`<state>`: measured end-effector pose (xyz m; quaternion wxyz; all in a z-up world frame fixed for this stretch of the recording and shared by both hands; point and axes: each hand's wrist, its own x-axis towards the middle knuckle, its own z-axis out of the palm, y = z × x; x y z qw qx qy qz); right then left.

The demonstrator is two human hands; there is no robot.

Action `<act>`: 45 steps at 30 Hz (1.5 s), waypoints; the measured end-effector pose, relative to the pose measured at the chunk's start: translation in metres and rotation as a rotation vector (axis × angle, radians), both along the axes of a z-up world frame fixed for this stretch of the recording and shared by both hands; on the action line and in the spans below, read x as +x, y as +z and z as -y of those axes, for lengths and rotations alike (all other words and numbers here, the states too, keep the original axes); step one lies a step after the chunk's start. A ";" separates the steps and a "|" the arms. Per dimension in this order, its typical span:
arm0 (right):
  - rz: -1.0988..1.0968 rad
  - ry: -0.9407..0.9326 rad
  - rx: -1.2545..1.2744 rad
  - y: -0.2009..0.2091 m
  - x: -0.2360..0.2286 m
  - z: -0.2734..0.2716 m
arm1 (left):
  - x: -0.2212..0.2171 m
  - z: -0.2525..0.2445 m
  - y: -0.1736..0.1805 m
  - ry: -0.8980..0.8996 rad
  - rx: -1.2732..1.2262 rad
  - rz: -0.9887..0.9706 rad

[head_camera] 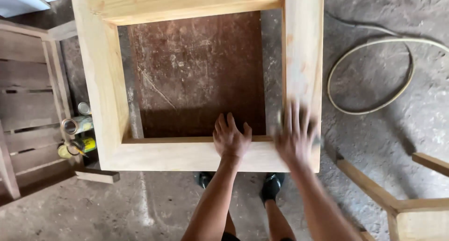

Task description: The person sands the surface of a wooden frame by hand using a piece of sandpaper.

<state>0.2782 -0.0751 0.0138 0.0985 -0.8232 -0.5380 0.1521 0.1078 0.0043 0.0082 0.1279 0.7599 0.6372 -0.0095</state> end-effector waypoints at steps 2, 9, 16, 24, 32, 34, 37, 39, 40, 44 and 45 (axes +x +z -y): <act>0.001 -0.012 -0.070 0.004 -0.019 0.041 | 0.003 -0.006 -0.005 0.015 0.002 0.020; -0.061 -0.030 0.011 -0.014 0.060 -0.143 | 0.001 -0.001 -0.010 -0.005 0.068 -0.005; 0.050 -0.001 0.140 -0.005 0.021 -0.084 | 0.005 -0.007 -0.004 0.007 0.043 0.005; 0.025 -0.006 0.042 -0.029 0.036 -0.074 | -0.001 -0.001 -0.012 -0.012 0.041 -0.025; 0.088 0.464 -0.116 -0.008 0.130 -0.203 | -0.002 0.002 -0.011 0.015 -0.006 -0.009; 0.340 0.713 -0.160 0.009 0.100 -0.115 | 0.002 -0.002 -0.008 0.014 0.020 0.004; 0.025 0.846 -0.119 0.045 0.072 -0.015 | 0.000 -0.005 -0.008 0.011 0.036 0.006; 0.094 0.903 -0.405 0.033 0.083 -0.036 | 0.001 -0.001 -0.008 0.024 0.008 -0.002; 0.138 0.908 -0.535 0.022 0.092 -0.054 | 0.000 0.001 -0.008 0.015 0.026 -0.001; 0.189 0.698 0.150 -0.009 0.103 -0.063 | 0.002 -0.003 -0.009 0.035 0.046 0.012; 0.233 0.667 0.087 -0.017 0.096 -0.047 | 0.001 0.000 -0.008 0.038 0.026 0.015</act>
